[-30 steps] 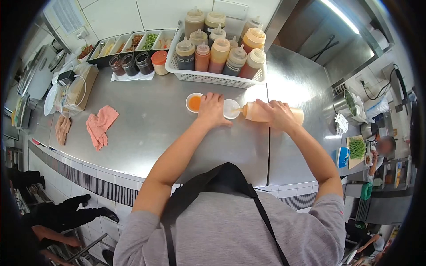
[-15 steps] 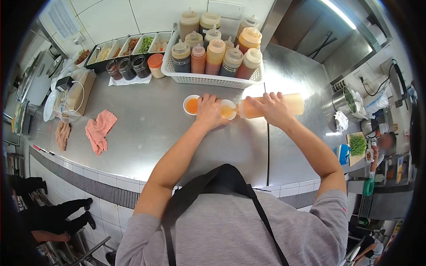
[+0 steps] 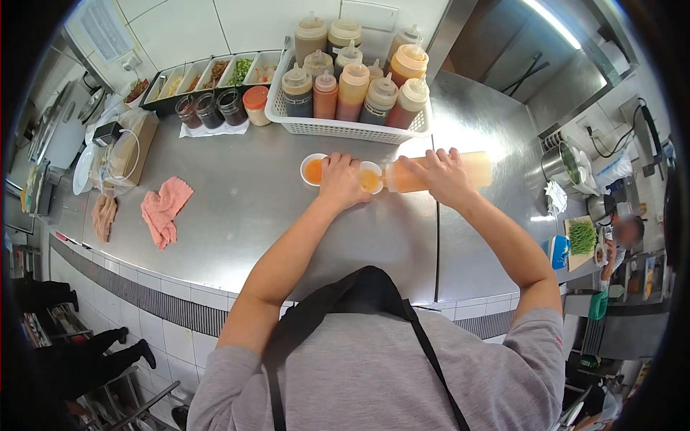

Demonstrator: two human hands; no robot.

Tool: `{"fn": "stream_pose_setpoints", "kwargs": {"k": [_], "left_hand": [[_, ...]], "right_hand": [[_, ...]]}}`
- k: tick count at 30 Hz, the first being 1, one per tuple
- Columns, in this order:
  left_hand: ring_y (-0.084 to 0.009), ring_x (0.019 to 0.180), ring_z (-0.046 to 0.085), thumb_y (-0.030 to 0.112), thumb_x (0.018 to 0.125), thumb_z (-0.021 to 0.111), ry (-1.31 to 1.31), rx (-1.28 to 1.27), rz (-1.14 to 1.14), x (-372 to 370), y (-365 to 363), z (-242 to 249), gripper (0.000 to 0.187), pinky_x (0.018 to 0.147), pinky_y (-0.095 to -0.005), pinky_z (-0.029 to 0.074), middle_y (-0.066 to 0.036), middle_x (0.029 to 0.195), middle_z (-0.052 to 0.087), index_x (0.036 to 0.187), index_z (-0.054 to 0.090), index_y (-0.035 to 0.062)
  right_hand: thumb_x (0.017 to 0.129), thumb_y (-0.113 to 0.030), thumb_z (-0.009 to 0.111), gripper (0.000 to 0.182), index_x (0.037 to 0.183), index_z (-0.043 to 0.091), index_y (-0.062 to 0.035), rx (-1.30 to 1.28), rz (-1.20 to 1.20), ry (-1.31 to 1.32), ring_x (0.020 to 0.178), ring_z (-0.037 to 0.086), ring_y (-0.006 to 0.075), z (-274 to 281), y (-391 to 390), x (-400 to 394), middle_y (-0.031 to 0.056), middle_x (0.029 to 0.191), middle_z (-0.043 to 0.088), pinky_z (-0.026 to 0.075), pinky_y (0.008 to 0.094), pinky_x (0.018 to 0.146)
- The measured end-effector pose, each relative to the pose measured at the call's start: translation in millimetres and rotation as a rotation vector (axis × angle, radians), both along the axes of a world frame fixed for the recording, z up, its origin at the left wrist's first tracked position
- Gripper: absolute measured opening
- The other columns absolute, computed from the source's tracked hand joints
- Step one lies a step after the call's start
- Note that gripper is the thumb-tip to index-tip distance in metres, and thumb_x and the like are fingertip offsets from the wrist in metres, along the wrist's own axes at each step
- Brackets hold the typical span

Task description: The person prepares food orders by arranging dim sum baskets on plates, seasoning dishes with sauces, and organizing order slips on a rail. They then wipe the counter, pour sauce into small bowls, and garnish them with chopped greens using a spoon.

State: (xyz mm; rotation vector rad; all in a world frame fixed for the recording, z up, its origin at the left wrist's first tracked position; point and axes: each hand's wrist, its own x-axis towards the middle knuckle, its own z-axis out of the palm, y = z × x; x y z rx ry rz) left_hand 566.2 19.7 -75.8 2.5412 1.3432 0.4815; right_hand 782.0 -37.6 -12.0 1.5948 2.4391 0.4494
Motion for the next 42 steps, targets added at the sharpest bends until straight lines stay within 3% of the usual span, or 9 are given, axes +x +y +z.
{"fn": "stream_pose_setpoints", "kwargs": {"k": [11, 21, 28, 30, 34, 36, 38, 40, 42], "left_hand": [[-0.0252, 0.096, 0.044, 0.038, 0.045, 0.077, 0.008, -0.025, 0.010, 4.0, -1.2, -4.2, 0.061, 0.083, -0.0367, 0.032, -0.009, 0.095, 0.054, 0.094, 0.060, 0.0056], [-0.0253, 0.098, 0.043, 0.041, 0.045, 0.077, -0.009, -0.047, 0.016, 2.0, -2.1, -4.8, 0.065, 0.085, -0.0370, 0.031, -0.010, 0.099, 0.053, 0.096, 0.059, 0.0036], [-0.0263, 0.102, 0.042, 0.042, 0.045, 0.077, 0.038, -0.017, 0.028, -2.5, -1.5, 1.8, 0.085, 0.086, -0.0381, 0.030, -0.011, 0.107, 0.049, 0.113, 0.049, 0.0012], [-0.0267, 0.105, 0.041, 0.042, 0.045, 0.077, 0.079, -0.037, 0.021, -4.2, -4.4, 14.1, 0.093, 0.088, -0.0390, 0.029, -0.012, 0.112, 0.047, 0.120, 0.042, 0.0003], [-0.0243, 0.103, 0.041, 0.037, 0.050, 0.076, 0.033, 0.087, 0.001, -2.0, -8.3, 32.2, 0.086, 0.089, -0.0392, 0.028, -0.011, 0.107, 0.048, 0.119, 0.043, -0.0016], [-0.0238, 0.103, 0.040, 0.030, 0.058, 0.072, -0.070, 0.134, 0.015, 1.8, -11.6, 43.0, 0.074, 0.088, -0.0396, 0.028, -0.010, 0.106, 0.048, 0.118, 0.044, -0.0018], [-0.0239, 0.102, 0.041, 0.028, 0.060, 0.071, -0.114, 0.160, -0.022, 4.8, -15.9, 50.0, 0.069, 0.088, -0.0397, 0.029, -0.009, 0.106, 0.048, 0.117, 0.045, -0.0014], [-0.0239, 0.101, 0.041, 0.025, 0.062, 0.070, -0.152, 0.183, -0.050, 3.5, -22.0, 54.3, 0.064, 0.087, -0.0397, 0.029, -0.008, 0.105, 0.048, 0.116, 0.047, -0.0010], [-0.0242, 0.099, 0.042, 0.025, 0.063, 0.068, -0.224, 0.193, -0.052, 3.0, -25.8, 57.1, 0.058, 0.086, -0.0399, 0.029, -0.007, 0.104, 0.049, 0.113, 0.050, 0.0009]], "right_hand": [[0.075, -0.013, 0.056, 0.053, 0.124, 0.040, -0.0243, -0.003, 0.093, -0.183, 0.090, 0.053, 0.0243, 21.9, 8.9, -11.6, 0.0090, 0.094, 0.053, 0.035, 0.0403, 0.088], [0.074, -0.010, 0.056, 0.054, 0.124, 0.040, -0.0251, -0.021, 0.037, -0.144, 0.090, 0.054, 0.0237, 17.9, 6.4, -10.2, 0.0083, 0.094, 0.054, 0.036, 0.0398, 0.084], [0.053, -0.015, 0.075, 0.082, 0.126, 0.038, -0.0188, -0.314, -0.180, 0.541, 0.093, 0.053, 0.0271, 6.0, -11.9, 14.0, 0.0093, 0.098, 0.055, 0.041, 0.0391, 0.081], [0.052, -0.011, 0.077, 0.084, 0.126, 0.038, -0.0175, -0.318, -0.240, 0.954, 0.101, 0.051, 0.0285, 12.3, -20.8, 8.9, 0.0113, 0.103, 0.054, 0.041, 0.0382, 0.087], [0.052, -0.017, 0.079, 0.088, 0.125, 0.031, -0.0058, -0.136, -0.189, 1.249, 0.106, 0.048, 0.0279, 6.9, -32.6, 11.3, 0.0156, 0.115, 0.047, 0.040, 0.0360, 0.090], [0.052, -0.015, 0.080, 0.091, 0.125, 0.026, -0.0049, 0.006, -0.178, 1.286, 0.107, 0.047, 0.0259, -14.7, -36.2, 11.1, 0.0143, 0.115, 0.046, 0.040, 0.0358, 0.090], [0.053, -0.014, 0.081, 0.094, 0.125, 0.021, -0.0039, 0.135, -0.170, 1.325, 0.108, 0.046, 0.0238, -36.0, -41.6, 8.0, 0.0129, 0.114, 0.045, 0.040, 0.0357, 0.090], [0.053, -0.012, 0.081, 0.100, 0.126, 0.013, -0.0043, 0.283, -0.280, 1.648, 0.110, 0.043, 0.0237, -52.6, -46.3, 2.8, 0.0130, 0.119, 0.038, 0.038, 0.0360, 0.091], [0.051, -0.013, 0.082, 0.103, 0.125, 0.010, -0.0034, 0.373, -0.261, 1.631, 0.110, 0.042, 0.0250, -67.9, -52.8, -4.9, 0.0134, 0.119, 0.036, 0.038, 0.0362, 0.092]]}}
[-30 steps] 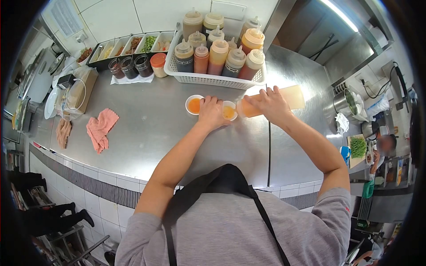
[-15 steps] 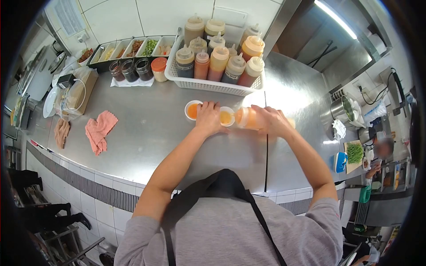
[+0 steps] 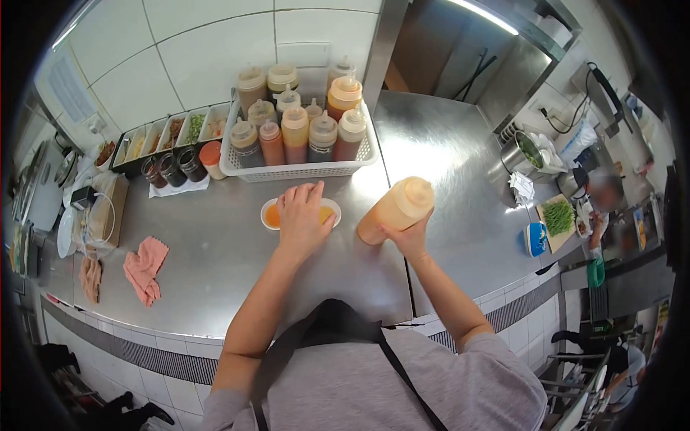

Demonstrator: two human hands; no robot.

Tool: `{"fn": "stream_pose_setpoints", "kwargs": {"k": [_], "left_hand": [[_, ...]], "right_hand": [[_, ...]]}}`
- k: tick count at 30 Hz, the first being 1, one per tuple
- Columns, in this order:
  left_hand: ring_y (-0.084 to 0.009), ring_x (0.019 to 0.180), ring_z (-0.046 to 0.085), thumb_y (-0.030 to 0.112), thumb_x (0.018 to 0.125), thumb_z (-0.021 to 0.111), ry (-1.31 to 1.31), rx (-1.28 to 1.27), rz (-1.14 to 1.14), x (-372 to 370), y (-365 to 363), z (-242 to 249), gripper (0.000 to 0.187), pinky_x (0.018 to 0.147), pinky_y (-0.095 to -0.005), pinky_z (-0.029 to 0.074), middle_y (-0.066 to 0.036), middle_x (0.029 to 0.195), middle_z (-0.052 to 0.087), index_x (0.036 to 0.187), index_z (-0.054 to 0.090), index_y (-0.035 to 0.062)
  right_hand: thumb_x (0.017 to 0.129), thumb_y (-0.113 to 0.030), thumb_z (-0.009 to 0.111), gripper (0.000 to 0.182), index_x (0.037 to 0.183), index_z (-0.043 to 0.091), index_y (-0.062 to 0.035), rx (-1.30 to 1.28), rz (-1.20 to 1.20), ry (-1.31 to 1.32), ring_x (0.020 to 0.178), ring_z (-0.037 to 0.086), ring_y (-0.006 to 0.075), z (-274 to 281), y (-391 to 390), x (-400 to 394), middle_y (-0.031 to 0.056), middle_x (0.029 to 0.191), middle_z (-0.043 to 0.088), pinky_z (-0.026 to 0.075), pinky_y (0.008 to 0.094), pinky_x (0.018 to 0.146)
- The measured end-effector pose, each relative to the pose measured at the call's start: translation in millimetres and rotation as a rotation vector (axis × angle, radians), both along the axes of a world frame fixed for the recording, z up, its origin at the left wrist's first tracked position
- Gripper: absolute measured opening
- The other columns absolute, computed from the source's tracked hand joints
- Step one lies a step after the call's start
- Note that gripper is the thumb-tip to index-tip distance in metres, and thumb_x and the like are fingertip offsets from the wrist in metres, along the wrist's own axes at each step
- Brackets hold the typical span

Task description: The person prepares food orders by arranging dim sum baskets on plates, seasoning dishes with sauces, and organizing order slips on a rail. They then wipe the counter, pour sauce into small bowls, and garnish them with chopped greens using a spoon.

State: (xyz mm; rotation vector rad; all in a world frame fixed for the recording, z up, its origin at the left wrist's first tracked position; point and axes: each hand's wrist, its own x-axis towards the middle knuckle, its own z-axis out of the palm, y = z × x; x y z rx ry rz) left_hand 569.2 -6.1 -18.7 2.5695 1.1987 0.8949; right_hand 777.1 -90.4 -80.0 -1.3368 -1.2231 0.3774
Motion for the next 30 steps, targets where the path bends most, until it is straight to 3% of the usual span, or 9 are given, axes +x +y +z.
{"fn": "stream_pose_setpoints", "kwargs": {"k": [5, 8, 10, 11, 13, 19, 26, 28, 30], "left_hand": [[-0.0246, 0.099, 0.042, 0.022, 0.064, 0.068, -0.006, -0.019, -0.012, -0.8, -6.0, -6.5, 0.054, 0.086, -0.0400, 0.030, -0.007, 0.103, 0.049, 0.112, 0.051, 0.0023], [-0.0245, 0.099, 0.042, 0.021, 0.064, 0.067, -0.015, -0.020, -0.024, 1.3, -7.1, -5.8, 0.052, 0.086, -0.0399, 0.030, -0.007, 0.103, 0.049, 0.111, 0.052, 0.0025], [-0.0245, 0.099, 0.042, 0.020, 0.065, 0.067, -0.022, -0.019, -0.033, 1.9, -10.3, -5.4, 0.052, 0.085, -0.0397, 0.030, -0.007, 0.103, 0.049, 0.111, 0.052, 0.0026], [-0.0245, 0.099, 0.042, 0.020, 0.065, 0.067, -0.022, -0.018, -0.041, 1.6, -11.5, -4.1, 0.051, 0.086, -0.0397, 0.030, -0.007, 0.103, 0.049, 0.111, 0.052, 0.0029], [-0.0244, 0.099, 0.042, 0.020, 0.065, 0.067, -0.028, -0.012, -0.035, -0.3, -9.2, -2.5, 0.050, 0.086, -0.0396, 0.030, -0.006, 0.104, 0.049, 0.110, 0.052, 0.0031], [-0.0244, 0.099, 0.043, 0.023, 0.066, 0.067, -0.074, -0.047, -0.049, -1.5, -9.8, 2.8, 0.048, 0.086, -0.0390, 0.030, -0.007, 0.103, 0.050, 0.109, 0.054, 0.0050], [-0.0253, 0.101, 0.044, 0.030, 0.067, 0.066, -0.249, -0.010, -0.295, 30.5, -21.3, 44.8, 0.051, 0.088, -0.0387, 0.030, -0.009, 0.104, 0.052, 0.111, 0.052, 0.0074], [-0.0256, 0.101, 0.044, 0.031, 0.067, 0.066, -0.278, -0.032, -0.355, 37.0, -24.8, 50.4, 0.053, 0.088, -0.0387, 0.030, -0.009, 0.105, 0.052, 0.112, 0.051, 0.0078], [-0.0263, 0.101, 0.044, 0.033, 0.066, 0.067, -0.301, -0.012, -0.446, 43.8, -26.2, 54.6, 0.060, 0.088, -0.0391, 0.030, -0.010, 0.105, 0.051, 0.117, 0.047, 0.0084]], "right_hand": [[0.050, -0.013, 0.082, 0.110, 0.127, 0.004, -0.0020, 0.049, 0.054, -0.054, 0.112, 0.039, 0.0250, 7.9, -4.4, -5.7, 0.0146, 0.121, 0.033, 0.036, 0.0367, 0.094], [0.056, -0.009, 0.079, 0.104, 0.129, 0.005, -0.0043, 0.156, 0.054, 0.015, 0.108, 0.043, 0.0222, 38.3, -1.0, -11.3, 0.0140, 0.118, 0.037, 0.040, 0.0349, 0.090], [0.057, -0.007, 0.077, 0.098, 0.130, 0.010, -0.0044, -0.075, 0.024, 0.084, 0.108, 0.044, 0.0221, 57.2, 1.0, -14.8, 0.0134, 0.117, 0.039, 0.040, 0.0351, 0.090], [0.057, -0.007, 0.077, 0.098, 0.130, 0.010, -0.0044, -0.072, 0.024, 0.082, 0.108, 0.044, 0.0221, 56.4, 2.0, -12.8, 0.0134, 0.117, 0.039, 0.040, 0.0351, 0.090], [0.055, -0.013, 0.079, 0.094, 0.127, 0.019, -0.0028, 0.069, -0.119, -0.002, 0.099, 0.054, 0.0230, 54.3, 7.9, -6.6, 0.0148, 0.107, 0.052, 0.046, 0.0329, 0.083], [0.055, -0.013, 0.079, 0.092, 0.127, 0.021, -0.0026, 0.076, -0.103, -0.013, 0.099, 0.054, 0.0225, 56.0, 0.1, -4.5, 0.0147, 0.106, 0.053, 0.046, 0.0329, 0.083], [0.054, -0.015, 0.080, 0.097, 0.128, 0.018, -0.0012, 0.047, -0.042, -0.151, 0.098, 0.055, 0.0230, 51.6, -4.3, -7.9, 0.0146, 0.106, 0.052, 0.046, 0.0329, 0.083], [0.053, -0.017, 0.081, 0.101, 0.128, 0.016, -0.0006, 0.101, -0.001, 0.070, 0.098, 0.055, 0.0232, 43.2, -4.3, -10.7, 0.0145, 0.107, 0.052, 0.045, 0.0328, 0.083], [0.052, -0.018, 0.082, 0.103, 0.128, 0.015, -0.0002, 0.097, -0.008, 0.003, 0.098, 0.055, 0.0233, 39.7, -5.3, -10.4, 0.0146, 0.107, 0.052, 0.045, 0.0330, 0.083]]}}
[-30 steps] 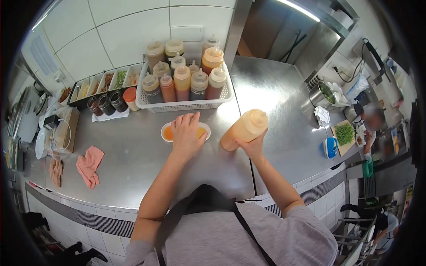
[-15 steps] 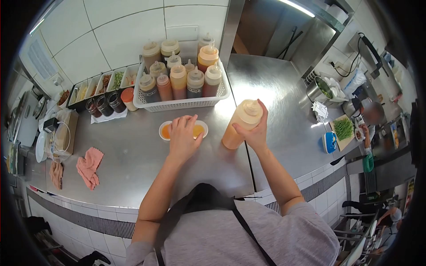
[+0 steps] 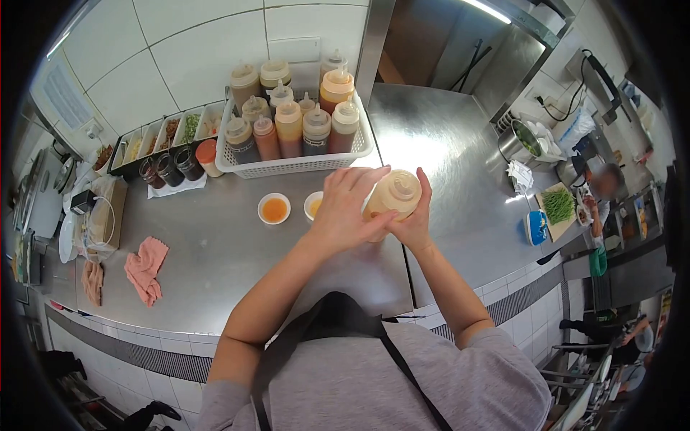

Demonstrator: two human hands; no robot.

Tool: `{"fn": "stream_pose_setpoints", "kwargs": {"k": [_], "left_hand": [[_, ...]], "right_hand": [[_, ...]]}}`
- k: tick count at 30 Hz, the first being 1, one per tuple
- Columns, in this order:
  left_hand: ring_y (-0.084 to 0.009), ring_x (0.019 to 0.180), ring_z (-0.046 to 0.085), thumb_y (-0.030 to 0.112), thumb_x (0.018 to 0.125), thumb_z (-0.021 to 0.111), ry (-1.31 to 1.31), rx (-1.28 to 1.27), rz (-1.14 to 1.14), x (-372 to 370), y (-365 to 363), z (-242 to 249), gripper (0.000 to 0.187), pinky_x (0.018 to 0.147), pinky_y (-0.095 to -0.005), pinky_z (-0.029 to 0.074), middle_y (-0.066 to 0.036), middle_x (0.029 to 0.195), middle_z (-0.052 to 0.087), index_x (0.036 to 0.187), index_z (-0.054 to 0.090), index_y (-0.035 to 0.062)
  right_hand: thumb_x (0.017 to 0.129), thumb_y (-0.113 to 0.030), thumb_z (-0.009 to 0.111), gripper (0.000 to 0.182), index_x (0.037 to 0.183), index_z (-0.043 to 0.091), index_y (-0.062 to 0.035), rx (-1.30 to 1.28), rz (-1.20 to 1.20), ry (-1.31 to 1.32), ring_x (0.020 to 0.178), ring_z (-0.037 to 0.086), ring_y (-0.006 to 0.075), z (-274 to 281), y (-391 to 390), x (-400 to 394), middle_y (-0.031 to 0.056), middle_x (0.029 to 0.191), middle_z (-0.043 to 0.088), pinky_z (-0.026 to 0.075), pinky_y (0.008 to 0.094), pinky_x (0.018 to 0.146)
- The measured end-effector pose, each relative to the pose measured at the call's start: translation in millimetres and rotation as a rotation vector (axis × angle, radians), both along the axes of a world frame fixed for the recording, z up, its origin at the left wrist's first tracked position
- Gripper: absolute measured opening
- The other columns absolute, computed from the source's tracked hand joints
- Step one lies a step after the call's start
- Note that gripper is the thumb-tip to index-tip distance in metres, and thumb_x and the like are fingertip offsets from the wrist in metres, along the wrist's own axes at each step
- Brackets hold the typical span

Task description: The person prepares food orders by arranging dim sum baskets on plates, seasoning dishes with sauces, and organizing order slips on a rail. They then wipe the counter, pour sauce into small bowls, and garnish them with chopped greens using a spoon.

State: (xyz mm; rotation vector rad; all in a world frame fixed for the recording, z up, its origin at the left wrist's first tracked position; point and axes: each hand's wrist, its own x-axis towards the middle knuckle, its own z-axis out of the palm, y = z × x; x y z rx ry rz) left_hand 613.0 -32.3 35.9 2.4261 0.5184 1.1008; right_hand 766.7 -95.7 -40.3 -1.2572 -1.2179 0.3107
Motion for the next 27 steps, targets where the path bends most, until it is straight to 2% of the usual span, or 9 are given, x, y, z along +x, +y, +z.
{"fn": "stream_pose_setpoints", "kwargs": {"k": [5, 7, 8, 11, 13, 16, 22, 26, 27], "left_hand": [[-0.0268, 0.101, 0.044, 0.037, 0.063, 0.068, 0.025, -0.029, 0.005, 2.0, -2.5, 2.1, 0.067, 0.089, -0.0398, 0.030, -0.010, 0.106, 0.051, 0.119, 0.044, 0.0083], [-0.0270, 0.101, 0.045, 0.038, 0.063, 0.069, 0.023, -0.064, 0.004, -3.6, -1.7, -1.4, 0.068, 0.089, -0.0399, 0.029, -0.010, 0.105, 0.051, 0.119, 0.044, 0.0082], [-0.0272, 0.100, 0.045, 0.037, 0.063, 0.069, 0.034, -0.072, 0.019, -6.1, -1.3, -4.8, 0.067, 0.089, -0.0398, 0.030, -0.010, 0.105, 0.051, 0.119, 0.044, 0.0082], [-0.0268, 0.100, 0.045, 0.034, 0.063, 0.070, 0.041, -0.071, 0.039, -11.0, 2.5, -9.8, 0.067, 0.089, -0.0390, 0.031, -0.009, 0.105, 0.052, 0.120, 0.044, 0.0090], [-0.0262, 0.100, 0.046, 0.031, 0.063, 0.071, 0.048, -0.082, 0.049, -15.8, -0.1, -12.2, 0.068, 0.089, -0.0383, 0.031, -0.008, 0.106, 0.052, 0.121, 0.044, 0.0098], [-0.0276, 0.098, 0.046, 0.033, 0.066, 0.068, 0.048, -0.129, 0.053, -20.1, -2.3, -12.8, 0.062, 0.087, -0.0390, 0.032, -0.011, 0.105, 0.052, 0.118, 0.045, 0.0080], [-0.0269, 0.098, 0.046, 0.030, 0.069, 0.066, 0.035, -0.158, 0.120, -31.2, -4.1, -24.4, 0.056, 0.086, -0.0392, 0.032, -0.010, 0.104, 0.052, 0.117, 0.046, 0.0085], [-0.0264, 0.097, 0.047, 0.024, 0.069, 0.066, 0.007, -0.186, 0.157, -51.3, -5.4, -35.9, 0.053, 0.086, -0.0377, 0.033, -0.009, 0.102, 0.053, 0.117, 0.047, 0.0085], [-0.0259, 0.096, 0.047, 0.021, 0.069, 0.067, -0.015, -0.180, 0.187, -57.3, -1.5, -37.5, 0.053, 0.086, -0.0371, 0.033, -0.009, 0.101, 0.054, 0.117, 0.047, 0.0085]], "right_hand": [[0.051, -0.023, 0.083, 0.107, 0.128, 0.013, 0.0009, 0.000, -0.046, -0.247, 0.098, 0.055, 0.0236, 8.2, -6.9, -5.2, 0.0150, 0.107, 0.052, 0.046, 0.0337, 0.082], [0.051, -0.023, 0.083, 0.106, 0.128, 0.014, 0.0018, -0.021, -0.012, 0.040, 0.098, 0.055, 0.0239, 14.5, -6.9, -7.9, 0.0152, 0.108, 0.052, 0.045, 0.0345, 0.082], [0.051, -0.023, 0.083, 0.106, 0.128, 0.014, 0.0018, -0.029, -0.015, 0.046, 0.098, 0.055, 0.0239, 11.1, -8.6, -7.7, 0.0152, 0.108, 0.052, 0.045, 0.0345, 0.082], [0.051, -0.022, 0.083, 0.106, 0.128, 0.013, 0.0014, -0.020, 0.011, -0.046, 0.100, 0.053, 0.0240, 8.0, -2.1, -1.5, 0.0154, 0.111, 0.050, 0.045, 0.0347, 0.083], [0.051, -0.019, 0.082, 0.100, 0.127, 0.020, -0.0003, 0.175, -0.044, -0.126, 0.101, 0.052, 0.0247, 7.4, -0.7, -2.3, 0.0161, 0.112, 0.049, 0.046, 0.0345, 0.082], [0.058, -0.012, 0.078, 0.093, 0.130, 0.020, -0.0027, 0.042, -0.003, -0.315, 0.103, 0.050, 0.0243, 33.2, -6.0, 1.5, 0.0182, 0.121, 0.041, 0.045, 0.0350, 0.085], [0.061, -0.012, 0.075, 0.082, 0.128, 0.026, -0.0051, 0.173, -0.110, -0.549, 0.095, 0.054, 0.0237, 21.1, 3.5, 5.7, 0.0175, 0.111, 0.049, 0.047, 0.0349, 0.078], [0.064, -0.007, 0.072, 0.079, 0.128, 0.026, -0.0060, 0.014, -0.164, -0.369, 0.091, 0.056, 0.0217, 50.6, 5.6, 5.9, 0.0149, 0.107, 0.051, 0.048, 0.0332, 0.077], [0.063, -0.008, 0.073, 0.077, 0.126, 0.029, -0.0050, 0.027, -0.004, -0.035, 0.092, 0.055, 0.0213, 56.7, 6.1, 7.6, 0.0144, 0.105, 0.052, 0.047, 0.0319, 0.077]]}}
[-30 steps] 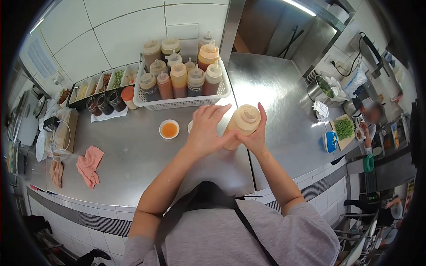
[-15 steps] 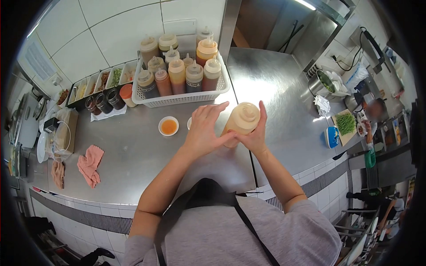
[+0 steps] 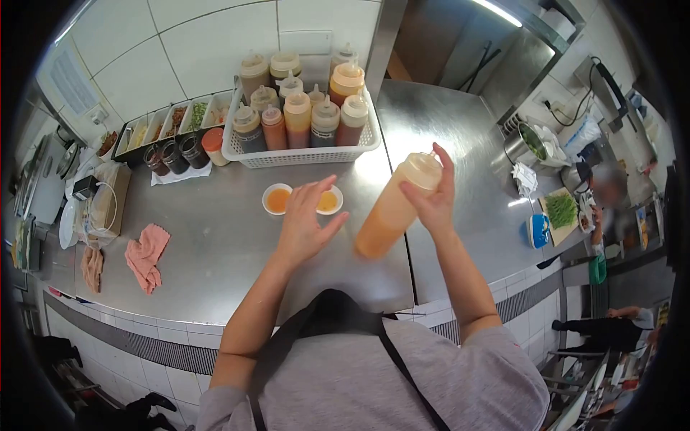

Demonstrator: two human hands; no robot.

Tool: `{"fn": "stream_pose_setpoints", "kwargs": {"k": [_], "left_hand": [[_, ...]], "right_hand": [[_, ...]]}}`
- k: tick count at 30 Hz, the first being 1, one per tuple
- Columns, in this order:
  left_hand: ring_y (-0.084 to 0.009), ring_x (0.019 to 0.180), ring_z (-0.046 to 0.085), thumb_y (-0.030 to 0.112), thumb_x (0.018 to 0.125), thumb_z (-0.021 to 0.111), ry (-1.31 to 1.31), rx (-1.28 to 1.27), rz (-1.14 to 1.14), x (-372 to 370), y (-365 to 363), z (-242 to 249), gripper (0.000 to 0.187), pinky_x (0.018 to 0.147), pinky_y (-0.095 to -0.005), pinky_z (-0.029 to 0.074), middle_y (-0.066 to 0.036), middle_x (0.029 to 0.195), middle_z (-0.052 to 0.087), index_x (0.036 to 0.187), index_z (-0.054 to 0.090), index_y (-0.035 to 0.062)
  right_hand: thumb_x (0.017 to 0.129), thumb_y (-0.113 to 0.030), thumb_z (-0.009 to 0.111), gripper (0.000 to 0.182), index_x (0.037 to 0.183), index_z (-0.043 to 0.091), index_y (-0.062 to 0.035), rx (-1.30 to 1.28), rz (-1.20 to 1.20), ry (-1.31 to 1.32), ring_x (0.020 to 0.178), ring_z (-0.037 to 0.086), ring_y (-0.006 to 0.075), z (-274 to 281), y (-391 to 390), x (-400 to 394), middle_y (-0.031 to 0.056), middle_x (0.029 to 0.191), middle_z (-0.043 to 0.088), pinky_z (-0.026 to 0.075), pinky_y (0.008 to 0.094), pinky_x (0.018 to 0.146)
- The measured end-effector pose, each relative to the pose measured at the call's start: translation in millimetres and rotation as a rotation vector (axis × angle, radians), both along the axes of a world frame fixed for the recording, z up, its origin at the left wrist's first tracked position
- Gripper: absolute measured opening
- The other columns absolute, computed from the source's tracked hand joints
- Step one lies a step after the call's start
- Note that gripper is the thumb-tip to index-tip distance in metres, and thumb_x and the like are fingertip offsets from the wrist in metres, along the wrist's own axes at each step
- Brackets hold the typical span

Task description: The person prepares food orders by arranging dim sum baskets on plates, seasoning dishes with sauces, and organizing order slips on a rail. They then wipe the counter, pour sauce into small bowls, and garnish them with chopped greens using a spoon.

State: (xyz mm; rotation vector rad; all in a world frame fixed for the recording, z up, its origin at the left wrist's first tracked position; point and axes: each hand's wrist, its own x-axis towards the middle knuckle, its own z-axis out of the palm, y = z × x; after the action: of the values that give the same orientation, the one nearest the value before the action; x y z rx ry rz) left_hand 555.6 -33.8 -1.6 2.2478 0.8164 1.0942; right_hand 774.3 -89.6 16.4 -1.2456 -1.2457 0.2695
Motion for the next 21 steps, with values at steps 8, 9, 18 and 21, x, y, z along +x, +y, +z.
{"fn": "stream_pose_setpoints", "kwargs": {"k": [8, 9, 18, 21], "left_hand": [[-0.0241, 0.097, 0.048, 0.018, 0.068, 0.067, -0.071, -0.132, 0.141, -24.9, 15.9, -6.6, 0.054, 0.087, -0.0366, 0.032, -0.009, 0.102, 0.054, 0.117, 0.047, 0.0076], [-0.0247, 0.098, 0.048, 0.018, 0.068, 0.067, -0.034, -0.108, 0.158, -26.6, 16.8, -9.5, 0.054, 0.088, -0.0370, 0.032, -0.009, 0.103, 0.054, 0.117, 0.047, 0.0074], [-0.0292, 0.119, 0.030, 0.042, 0.051, 0.076, 0.598, 0.011, 0.364, -9.4, 31.5, -53.8, 0.079, 0.100, -0.0528, 0.012, -0.011, 0.122, 0.043, 0.114, 0.050, 0.0033], [-0.0297, 0.122, 0.026, 0.041, 0.048, 0.077, 0.709, -0.014, 0.331, 2.5, 35.5, -57.1, 0.078, 0.101, -0.0546, 0.007, -0.014, 0.124, 0.040, 0.110, 0.052, -0.0002]], "right_hand": [[0.062, -0.009, 0.074, 0.073, 0.123, 0.034, -0.0041, 0.050, -0.095, -0.126, 0.096, 0.054, 0.0208, 2.2, 10.5, 11.0, 0.0130, 0.111, 0.049, 0.045, 0.0322, 0.082], [0.061, -0.009, 0.074, 0.074, 0.123, 0.034, -0.0044, -0.038, 0.003, 0.070, 0.097, 0.053, 0.0216, -4.0, 10.2, 14.8, 0.0133, 0.112, 0.048, 0.045, 0.0328, 0.083], [0.059, -0.009, 0.075, 0.089, 0.129, 0.021, -0.0037, 0.103, -0.167, 0.054, 0.107, 0.046, 0.0224, -82.8, 12.1, -7.3, 0.0128, 0.117, 0.042, 0.042, 0.0342, 0.087], [0.057, -0.010, 0.075, 0.087, 0.128, 0.026, -0.0036, -0.038, -0.095, -0.013, 0.105, 0.047, 0.0272, -71.3, 17.5, -1.0, 0.0134, 0.116, 0.045, 0.040, 0.0371, 0.089]]}}
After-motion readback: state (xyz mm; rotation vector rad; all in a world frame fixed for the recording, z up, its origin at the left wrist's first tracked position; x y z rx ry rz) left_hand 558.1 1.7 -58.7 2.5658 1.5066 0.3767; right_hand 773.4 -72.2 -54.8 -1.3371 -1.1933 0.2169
